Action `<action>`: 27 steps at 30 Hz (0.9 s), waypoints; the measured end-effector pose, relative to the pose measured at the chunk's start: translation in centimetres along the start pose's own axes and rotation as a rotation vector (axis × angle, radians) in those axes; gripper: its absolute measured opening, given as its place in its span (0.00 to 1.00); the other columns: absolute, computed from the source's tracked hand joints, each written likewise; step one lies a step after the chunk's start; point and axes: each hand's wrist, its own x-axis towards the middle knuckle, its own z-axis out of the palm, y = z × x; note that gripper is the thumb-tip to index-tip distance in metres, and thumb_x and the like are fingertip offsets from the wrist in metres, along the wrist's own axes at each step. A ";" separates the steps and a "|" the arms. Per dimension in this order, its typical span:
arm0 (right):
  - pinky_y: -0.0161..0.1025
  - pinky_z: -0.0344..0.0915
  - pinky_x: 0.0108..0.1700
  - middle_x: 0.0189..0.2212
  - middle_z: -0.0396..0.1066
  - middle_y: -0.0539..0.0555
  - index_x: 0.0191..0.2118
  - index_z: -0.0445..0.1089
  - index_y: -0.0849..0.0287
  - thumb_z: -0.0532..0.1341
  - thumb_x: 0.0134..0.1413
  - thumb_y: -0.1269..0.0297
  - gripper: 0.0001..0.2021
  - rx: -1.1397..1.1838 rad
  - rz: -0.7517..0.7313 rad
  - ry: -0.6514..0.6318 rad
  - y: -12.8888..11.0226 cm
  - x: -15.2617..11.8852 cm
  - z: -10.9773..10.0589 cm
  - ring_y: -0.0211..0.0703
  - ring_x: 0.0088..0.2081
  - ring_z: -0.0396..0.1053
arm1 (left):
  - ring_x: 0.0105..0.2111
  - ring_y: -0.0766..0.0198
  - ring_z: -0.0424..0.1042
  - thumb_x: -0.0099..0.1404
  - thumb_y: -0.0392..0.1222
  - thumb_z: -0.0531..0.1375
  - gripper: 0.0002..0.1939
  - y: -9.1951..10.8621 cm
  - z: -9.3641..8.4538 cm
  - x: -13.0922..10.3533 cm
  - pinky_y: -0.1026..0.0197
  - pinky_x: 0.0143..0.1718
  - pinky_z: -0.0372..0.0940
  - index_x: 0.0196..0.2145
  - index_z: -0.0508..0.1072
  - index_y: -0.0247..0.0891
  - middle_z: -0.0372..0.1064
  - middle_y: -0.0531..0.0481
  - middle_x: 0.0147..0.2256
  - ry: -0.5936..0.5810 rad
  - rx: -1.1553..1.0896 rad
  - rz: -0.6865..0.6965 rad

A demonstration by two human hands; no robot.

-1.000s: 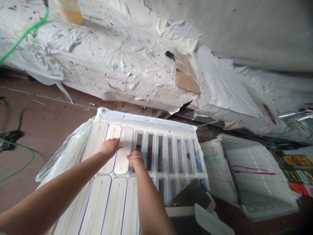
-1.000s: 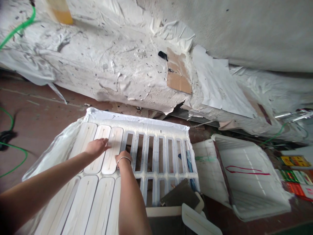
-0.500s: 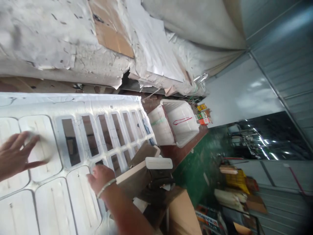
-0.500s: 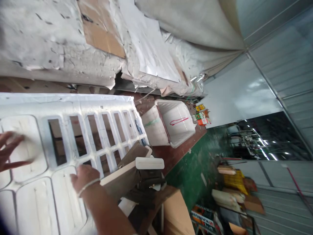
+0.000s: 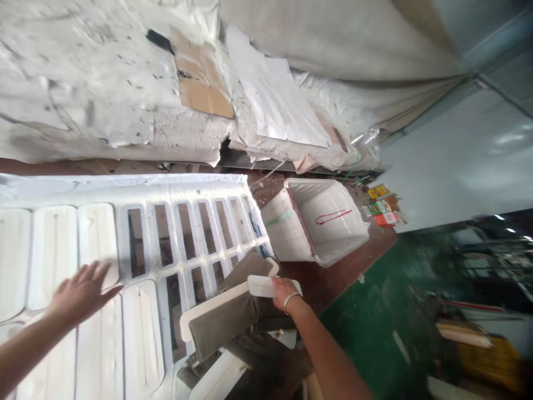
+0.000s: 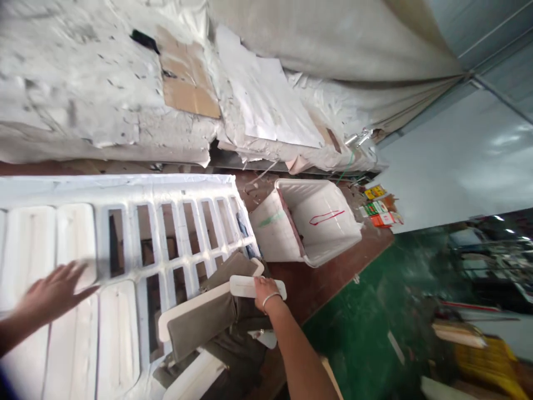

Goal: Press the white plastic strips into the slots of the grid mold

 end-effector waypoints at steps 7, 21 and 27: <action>0.51 0.74 0.38 0.31 0.75 0.66 0.30 0.72 0.60 0.58 0.59 0.61 0.11 0.322 0.216 0.013 -0.9 -0.3 0.6 0.56 0.36 0.77 | 0.64 0.50 0.55 0.62 0.59 0.51 0.38 17.2 -2.1 -7.1 0.48 0.64 0.58 0.66 0.58 0.39 0.40 0.47 0.70 -0.439 -0.256 0.076; 0.59 0.68 0.48 0.31 0.72 0.62 0.27 0.63 0.52 0.54 0.50 0.44 0.16 0.808 0.530 0.537 -8.1 -1.1 -1.6 0.63 0.40 0.72 | 0.63 0.52 0.59 0.70 0.52 0.46 0.30 8.4 -0.4 -3.4 0.48 0.63 0.59 0.63 0.62 0.33 0.54 0.39 0.65 -0.075 -0.235 0.090; 0.48 0.66 0.54 0.48 0.73 0.63 0.46 0.70 0.57 0.56 0.56 0.46 0.22 0.959 -0.335 0.404 -22.4 -2.3 -7.5 0.54 0.50 0.70 | 0.69 0.52 0.37 0.72 0.43 0.42 0.31 1.2 -6.1 5.5 0.43 0.69 0.42 0.68 0.47 0.29 0.34 0.42 0.69 0.037 0.185 -0.075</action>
